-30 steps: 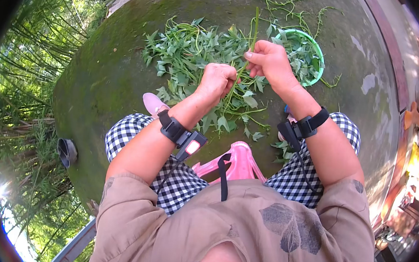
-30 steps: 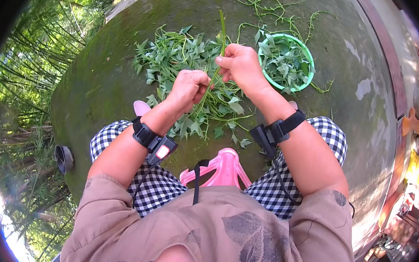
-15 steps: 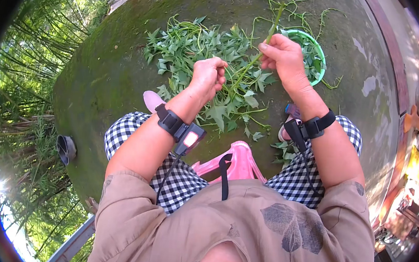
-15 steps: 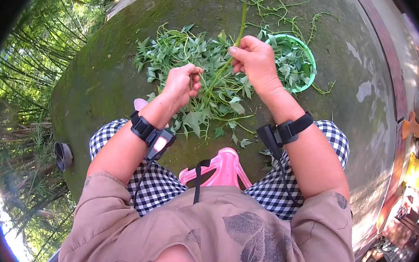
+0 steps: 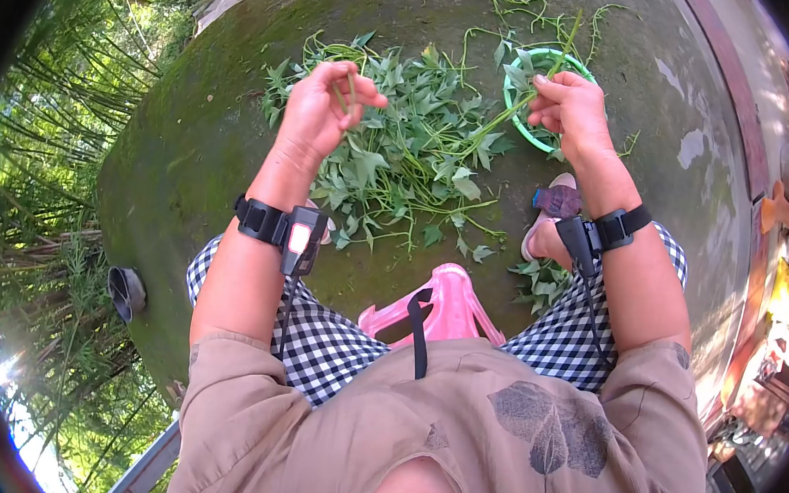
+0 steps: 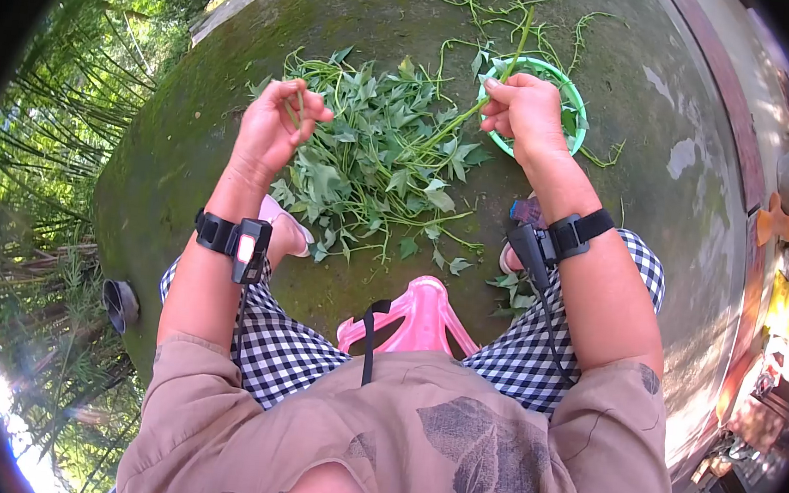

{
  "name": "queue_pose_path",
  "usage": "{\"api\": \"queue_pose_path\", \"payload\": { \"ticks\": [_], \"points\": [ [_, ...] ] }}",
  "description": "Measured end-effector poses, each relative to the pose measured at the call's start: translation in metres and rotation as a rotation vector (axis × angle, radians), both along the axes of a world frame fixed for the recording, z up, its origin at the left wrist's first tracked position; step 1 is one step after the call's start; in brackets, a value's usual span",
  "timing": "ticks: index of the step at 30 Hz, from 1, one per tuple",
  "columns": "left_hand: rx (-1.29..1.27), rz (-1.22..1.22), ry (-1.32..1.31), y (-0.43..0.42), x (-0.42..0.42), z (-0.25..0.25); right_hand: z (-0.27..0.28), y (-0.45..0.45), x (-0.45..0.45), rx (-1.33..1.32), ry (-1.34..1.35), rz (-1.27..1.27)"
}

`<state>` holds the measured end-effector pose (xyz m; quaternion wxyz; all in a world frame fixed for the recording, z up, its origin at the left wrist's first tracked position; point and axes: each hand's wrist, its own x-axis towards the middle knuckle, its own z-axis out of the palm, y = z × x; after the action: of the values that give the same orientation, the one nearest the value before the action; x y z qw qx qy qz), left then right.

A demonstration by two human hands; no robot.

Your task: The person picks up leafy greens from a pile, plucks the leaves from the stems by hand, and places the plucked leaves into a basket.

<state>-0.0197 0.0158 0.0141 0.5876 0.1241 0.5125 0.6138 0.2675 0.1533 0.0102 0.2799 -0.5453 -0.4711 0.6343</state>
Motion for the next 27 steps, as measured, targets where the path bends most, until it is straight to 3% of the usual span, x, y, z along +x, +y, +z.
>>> {"api": "queue_pose_path", "payload": {
  "ticks": [3,9,15,21,27],
  "points": [
    [-0.127,-0.234,-0.069,-0.005,0.035,-0.008,0.001,0.001,-0.001,-0.07,0.031,-0.018],
    [-0.232,-0.402,0.196,-0.012,0.076,-0.006,0.004,-0.002,-0.009,-0.078,0.045,-0.016],
    [-0.359,-0.4,-0.003,-0.011,0.07,-0.026,0.001,-0.002,-0.01,-0.133,0.129,0.102],
    [-0.213,-0.635,-0.39,-0.013,0.075,-0.029,0.0,-0.003,-0.011,-0.147,0.229,0.197],
    [-0.144,-0.641,-0.368,-0.015,0.083,-0.023,-0.003,-0.003,-0.01,-0.158,0.264,0.246]
  ]
}}
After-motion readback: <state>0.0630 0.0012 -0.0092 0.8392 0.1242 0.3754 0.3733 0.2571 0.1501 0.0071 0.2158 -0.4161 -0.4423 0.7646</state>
